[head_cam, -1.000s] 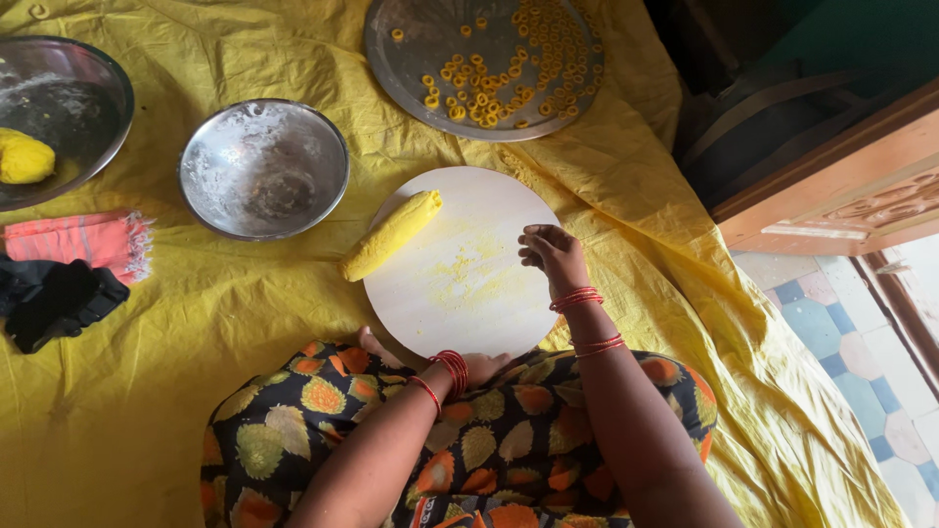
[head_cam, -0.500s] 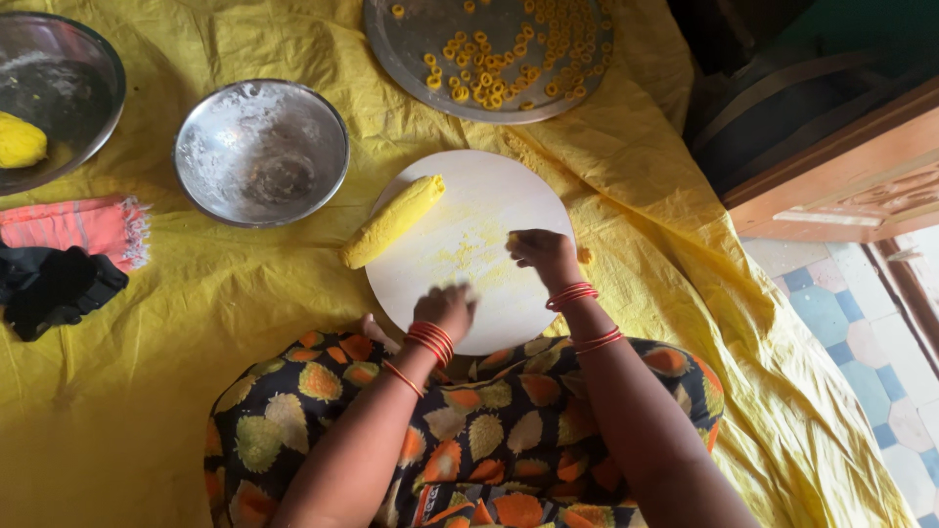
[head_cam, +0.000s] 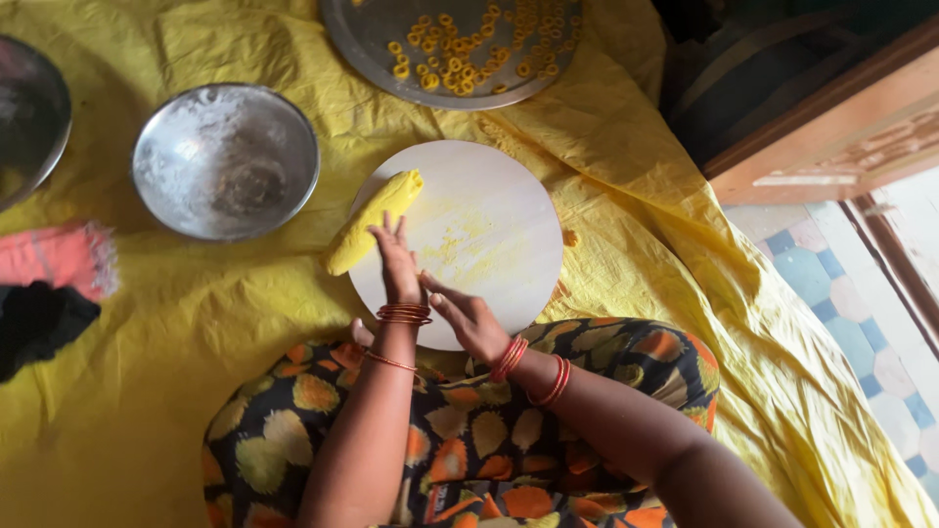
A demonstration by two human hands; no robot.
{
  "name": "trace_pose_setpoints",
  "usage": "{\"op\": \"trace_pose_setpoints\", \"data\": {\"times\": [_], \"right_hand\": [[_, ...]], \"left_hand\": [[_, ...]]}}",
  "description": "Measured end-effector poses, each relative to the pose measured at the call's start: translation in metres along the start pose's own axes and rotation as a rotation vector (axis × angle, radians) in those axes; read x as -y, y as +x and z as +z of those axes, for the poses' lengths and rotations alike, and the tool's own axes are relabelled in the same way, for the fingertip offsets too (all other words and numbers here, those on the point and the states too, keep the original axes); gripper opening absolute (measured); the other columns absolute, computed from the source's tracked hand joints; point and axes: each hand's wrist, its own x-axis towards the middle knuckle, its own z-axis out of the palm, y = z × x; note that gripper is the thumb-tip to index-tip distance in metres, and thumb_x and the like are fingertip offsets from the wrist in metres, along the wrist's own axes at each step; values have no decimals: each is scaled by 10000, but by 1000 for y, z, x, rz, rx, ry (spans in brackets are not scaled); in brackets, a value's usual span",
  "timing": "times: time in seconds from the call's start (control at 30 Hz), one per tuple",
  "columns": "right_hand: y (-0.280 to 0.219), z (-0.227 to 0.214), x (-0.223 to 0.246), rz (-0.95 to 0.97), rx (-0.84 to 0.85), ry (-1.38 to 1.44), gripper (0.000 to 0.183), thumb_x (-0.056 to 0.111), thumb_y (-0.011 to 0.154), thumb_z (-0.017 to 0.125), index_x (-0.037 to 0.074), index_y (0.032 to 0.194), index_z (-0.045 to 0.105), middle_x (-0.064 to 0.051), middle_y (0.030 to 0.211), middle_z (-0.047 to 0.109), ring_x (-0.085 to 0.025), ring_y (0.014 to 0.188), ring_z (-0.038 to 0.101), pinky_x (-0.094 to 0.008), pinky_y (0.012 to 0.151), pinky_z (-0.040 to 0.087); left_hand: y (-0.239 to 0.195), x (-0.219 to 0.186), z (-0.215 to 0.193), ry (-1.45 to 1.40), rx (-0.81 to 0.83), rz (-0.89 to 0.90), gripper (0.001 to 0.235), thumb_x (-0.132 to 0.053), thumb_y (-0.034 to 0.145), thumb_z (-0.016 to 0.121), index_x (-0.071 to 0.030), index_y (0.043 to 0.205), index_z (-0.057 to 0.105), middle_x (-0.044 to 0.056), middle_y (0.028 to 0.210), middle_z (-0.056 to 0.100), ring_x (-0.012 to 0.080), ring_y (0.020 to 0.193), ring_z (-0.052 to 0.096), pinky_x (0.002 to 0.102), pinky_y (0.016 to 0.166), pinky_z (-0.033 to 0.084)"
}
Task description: The person rolls a yellow dough into a log, pinches off small pieces, rolls them into thin ropes, and forms them into rings. The finished rings are placed on a metal tray.
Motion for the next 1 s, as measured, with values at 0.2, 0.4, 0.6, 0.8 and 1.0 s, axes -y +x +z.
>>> {"op": "trace_pose_setpoints", "data": {"times": [0.2,0.4,0.6,0.8,1.0], "right_hand": [[16,-13,-22,-179,-47,-344,759,540,1109,221,52,1664,48,-165,1755,-8,-306,1626,-52,-475,1291,-38],[32,-53,-28,10,-221,-446,815,625,1069,191,92,1656,3,-132,1750,-21,-295,1614,-93,-476,1270,-64],[-7,-3,8,-5,8,-315,797,617,1059,222,113,1668,117,-142,1757,110,-282,1636,0,-511,1289,-54],[-19,-5,-15,-137,-105,-329,714,492,1114,306,69,1657,118,-188,1740,105,-307,1619,15,-485,1276,12],[15,-24,-70,21,-329,118,477,317,1083,482,-33,1372,629,-163,1326,706,-294,1257,646,-407,1098,479]], "left_hand": [[4,30,23,-207,266,-180,929,-791,905,174,-240,1652,152,35,1697,251,279,1542,239,480,1220,243],[2,75,53,-515,474,-403,1013,-820,986,283,-83,1667,144,133,1735,160,289,1571,212,414,1219,266],[29,45,14,-287,288,-367,1045,-890,798,128,-282,1646,56,40,1714,212,299,1556,135,525,1187,126],[-4,42,13,-244,394,-238,937,-824,885,129,-303,1650,-19,41,1732,120,295,1594,75,481,1217,77],[-17,78,36,22,149,-5,874,-714,1057,215,-264,1761,-40,336,1525,-21,475,1386,-24,599,1180,0]]}}
